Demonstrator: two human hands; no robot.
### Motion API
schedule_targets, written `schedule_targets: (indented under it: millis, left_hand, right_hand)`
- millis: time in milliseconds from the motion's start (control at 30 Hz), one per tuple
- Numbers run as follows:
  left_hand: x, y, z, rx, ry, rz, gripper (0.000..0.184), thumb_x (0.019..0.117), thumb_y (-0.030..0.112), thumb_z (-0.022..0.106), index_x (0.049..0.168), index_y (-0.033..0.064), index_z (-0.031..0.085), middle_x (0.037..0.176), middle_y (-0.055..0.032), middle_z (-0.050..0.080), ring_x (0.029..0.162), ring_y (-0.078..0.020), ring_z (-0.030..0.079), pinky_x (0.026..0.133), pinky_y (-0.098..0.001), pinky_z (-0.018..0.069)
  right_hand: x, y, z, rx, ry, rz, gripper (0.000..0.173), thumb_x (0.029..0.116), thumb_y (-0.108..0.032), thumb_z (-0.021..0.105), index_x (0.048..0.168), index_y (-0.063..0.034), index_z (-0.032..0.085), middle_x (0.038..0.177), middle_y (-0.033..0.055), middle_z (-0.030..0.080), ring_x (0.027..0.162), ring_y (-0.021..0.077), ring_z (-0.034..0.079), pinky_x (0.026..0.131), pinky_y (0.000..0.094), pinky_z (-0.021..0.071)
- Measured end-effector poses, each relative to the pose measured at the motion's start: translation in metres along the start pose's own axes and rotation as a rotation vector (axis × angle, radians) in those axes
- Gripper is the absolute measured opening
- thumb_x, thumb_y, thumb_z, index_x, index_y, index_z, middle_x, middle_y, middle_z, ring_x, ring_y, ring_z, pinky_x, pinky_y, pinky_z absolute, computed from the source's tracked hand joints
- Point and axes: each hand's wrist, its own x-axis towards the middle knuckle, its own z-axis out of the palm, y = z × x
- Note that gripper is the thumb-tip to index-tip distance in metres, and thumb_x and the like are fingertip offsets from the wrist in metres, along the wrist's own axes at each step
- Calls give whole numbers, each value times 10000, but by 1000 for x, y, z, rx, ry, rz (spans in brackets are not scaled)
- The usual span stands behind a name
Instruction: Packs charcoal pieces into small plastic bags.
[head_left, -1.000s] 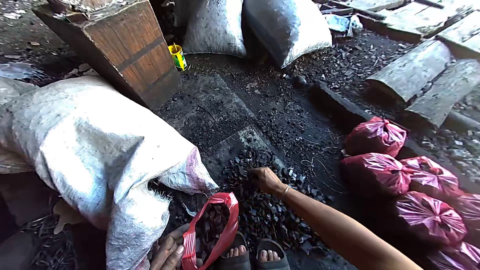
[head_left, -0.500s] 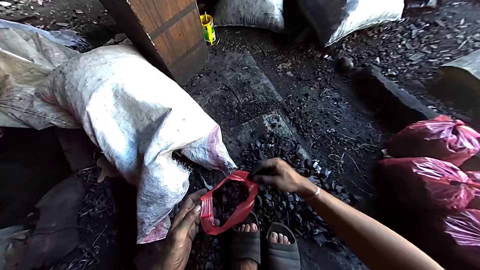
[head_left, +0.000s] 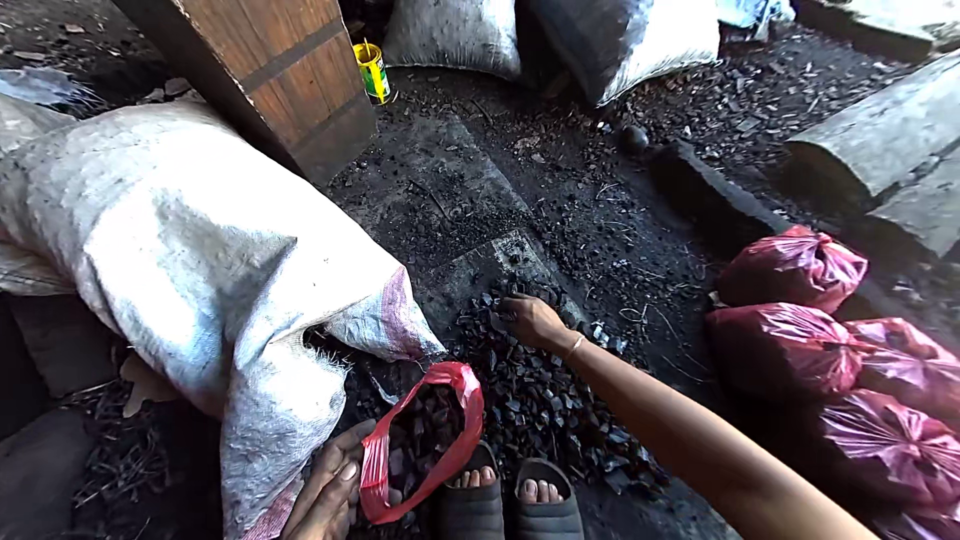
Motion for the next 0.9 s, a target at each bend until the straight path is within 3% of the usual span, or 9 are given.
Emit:
schedule_targets:
  millis: [100, 167, 333, 467, 567, 633, 700, 800, 900]
  left_hand:
    - [-2, 1, 1, -5, -6, -1, 495, 1068, 321, 462, 1478, 45, 441, 1274, -177, 633, 1097, -288, 667, 911, -477, 585]
    - [-5, 4, 3, -8, -2, 0, 487, 1071, 310, 459, 1477, 43, 437, 1276, -180, 631, 1085, -293, 673, 894, -476, 594]
    - [-4, 4, 6, -14, 16, 3, 474, 1073, 284, 446, 1480, 40, 436, 1267, -169, 630, 1083, -283, 673, 887, -467, 600]
    - [-1, 4, 9, 6, 23, 11, 497, 1065, 316, 463, 1474, 35, 443, 1274, -181, 628, 1088, -288, 671, 881, -458, 601]
    - [-6, 6, 17, 5, 112, 13, 551, 1036, 348, 503, 1485, 37, 431, 1285, -192, 624, 1099, -292, 664, 879, -447, 594]
    - [-6, 5, 23, -10, 180, 17, 631, 1014, 386, 550, 1517, 43, 384, 1299, -194, 621, 1108, -289, 667, 882, -442, 597]
    - [-5, 5, 25, -17, 215, 21, 693, 993, 422, 579, 1538, 61, 350, 1272, -180, 632, 1096, -275, 667, 896, -438, 588]
    - [-5, 3, 25, -20, 222, 27, 734, 978, 472, 595, 1548, 81, 347, 1269, -188, 635, 1080, -282, 671, 880, -441, 589]
    - [-3, -1, 19, -18, 174, 20, 727, 985, 487, 588, 1556, 110, 345, 1325, -171, 623, 1119, -271, 659, 889, -437, 581]
  right_hand:
    - [13, -11, 20, -193, -81, -83, 494, 939, -307, 636, 1430, -335, 589, 1493, 86, 547, 1333, 380, 536, 1010, 621, 504]
    - [20, -16, 24, -242, -99, -116, 396, 903, -242, 665, 1298, -259, 687, 1427, 120, 589, 1289, 413, 552, 978, 635, 512]
    - [23, -9, 22, -169, -74, -169, 221, 935, -262, 628, 1101, -193, 756, 1237, 99, 678, 1152, 322, 651, 958, 582, 547]
    - [10, 2, 17, 5, 34, -179, 179, 919, -299, 707, 1006, -165, 789, 1140, 70, 724, 1088, 248, 679, 990, 512, 548]
    - [-14, -22, -9, 225, 169, -127, 152, 884, -310, 785, 942, -170, 796, 1070, 33, 736, 975, 188, 697, 912, 477, 582]
    - [-38, -47, -28, 391, 208, -200, 144, 876, -322, 810, 953, -200, 799, 1027, -19, 733, 908, 116, 698, 845, 383, 609]
    - [-62, -79, -34, 535, 168, -387, 123, 898, -291, 794, 983, -202, 801, 1047, -40, 742, 945, 89, 700, 856, 334, 617]
    - [-91, -135, -23, 521, 80, -643, 91, 889, -232, 790, 969, -191, 800, 1100, -18, 730, 1063, 117, 666, 945, 352, 580]
    - [-96, -156, -8, 365, 34, -695, 165, 911, -288, 768, 1050, -200, 783, 1182, 5, 716, 1133, 139, 653, 1006, 380, 548]
